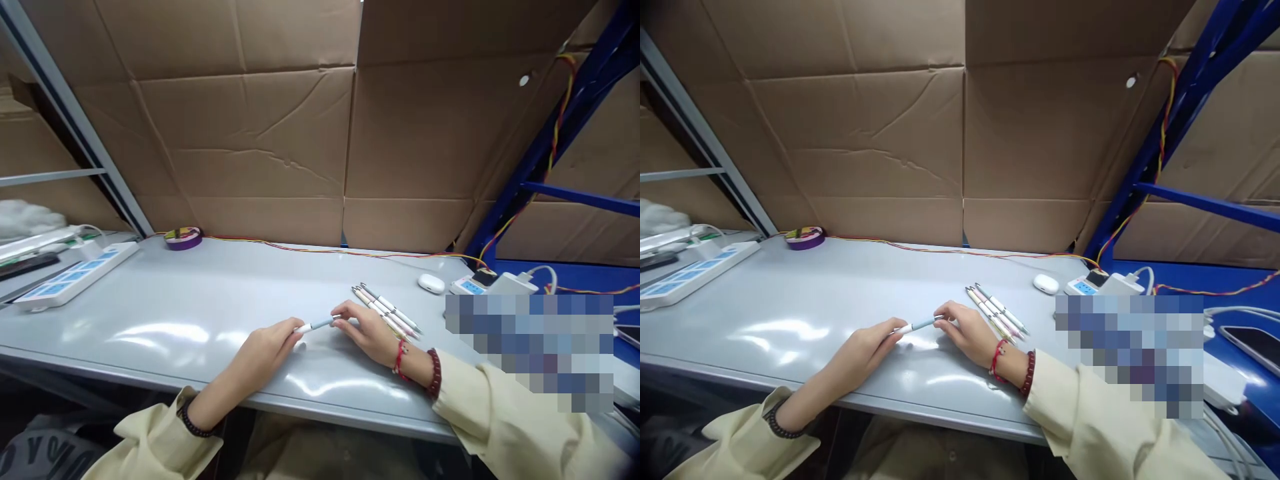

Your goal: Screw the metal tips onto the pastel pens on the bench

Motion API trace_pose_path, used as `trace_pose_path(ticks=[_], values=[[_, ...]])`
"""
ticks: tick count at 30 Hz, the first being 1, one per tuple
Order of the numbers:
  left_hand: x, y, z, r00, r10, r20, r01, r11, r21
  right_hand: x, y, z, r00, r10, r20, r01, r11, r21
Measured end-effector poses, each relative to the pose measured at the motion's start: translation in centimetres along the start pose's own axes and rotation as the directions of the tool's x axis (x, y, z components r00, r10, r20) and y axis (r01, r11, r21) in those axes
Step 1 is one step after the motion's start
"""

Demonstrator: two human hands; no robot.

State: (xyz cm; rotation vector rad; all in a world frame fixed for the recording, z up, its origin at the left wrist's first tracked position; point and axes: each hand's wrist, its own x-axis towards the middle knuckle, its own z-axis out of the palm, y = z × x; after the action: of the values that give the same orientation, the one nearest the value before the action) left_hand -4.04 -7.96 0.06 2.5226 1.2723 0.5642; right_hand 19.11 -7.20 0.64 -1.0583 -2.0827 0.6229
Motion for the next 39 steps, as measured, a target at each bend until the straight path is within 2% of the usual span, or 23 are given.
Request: trace_pose_path(ticks=[4,8,11,14,19,21,23,25,27,32,35,37,39], values=[[-0.1,0.1,0.0,0.999,0.046,0.026,-0.045,0.999,-0.027,0.1,0.4,0.1,0.998,0.018,0.063,-0.021,0.999,0.045],[-0.1,0.2,0.1,1.000,0.029,-0.006,-0.030,0.997,-0.066,0.2,0.4,0.5,0.989,0.139,0.048,-0.147,0.954,0.263],[0.0,0.1,0.1,1.000,-0.003,-0.021,0.001,0.997,-0.082,0.3,0.1,0.7,0.984,0.179,0.020,-0.175,0.918,0.357],[0.1,0.0,0.1,1.000,0.008,-0.011,-0.009,0.999,-0.052,0.4,-0.2,0.7,0.978,0.206,-0.017,-0.190,0.932,0.310],[-0.1,-0.3,0.3,0.998,0.049,-0.043,-0.046,0.996,0.071,0.7,-0.2,0.6,0.970,0.243,-0.003,-0.238,0.952,0.190],[-0.1,-0.3,0.4,0.996,0.062,-0.068,-0.058,0.996,0.062,0.5,-0.2,0.8,0.974,0.225,-0.003,-0.218,0.946,0.241],[-0.1,-0.3,0.4,0.993,0.047,-0.104,-0.045,0.999,0.024,0.3,-0.2,1.2,0.978,0.203,0.046,-0.204,0.893,0.401],[-0.1,-0.3,0.3,0.990,0.036,-0.133,-0.038,0.999,-0.016,-0.1,-0.5,1.7,0.975,0.173,0.139,-0.222,0.793,0.567],[-0.2,-0.2,0.4,0.990,0.081,-0.115,-0.087,0.995,-0.047,-0.6,-1.0,2.3,0.966,0.159,0.204,-0.255,0.717,0.649],[-0.6,0.1,0.3,0.975,0.222,0.000,-0.221,0.974,-0.037,-1.1,-1.9,3.0,0.939,0.276,0.207,-0.334,0.573,0.749],[-0.7,0.1,0.1,0.931,0.358,0.065,-0.363,0.927,0.096,-0.8,-1.5,3.1,0.893,0.417,0.171,-0.371,0.465,0.804],[-0.7,0.1,0.0,0.896,0.430,0.108,-0.443,0.880,0.174,-0.5,-1.3,3.2,0.871,0.464,0.160,-0.385,0.443,0.810],[-0.7,0.0,0.1,0.877,0.462,0.132,-0.480,0.854,0.199,-0.4,-1.3,3.2,0.878,0.443,0.182,-0.398,0.463,0.792]])
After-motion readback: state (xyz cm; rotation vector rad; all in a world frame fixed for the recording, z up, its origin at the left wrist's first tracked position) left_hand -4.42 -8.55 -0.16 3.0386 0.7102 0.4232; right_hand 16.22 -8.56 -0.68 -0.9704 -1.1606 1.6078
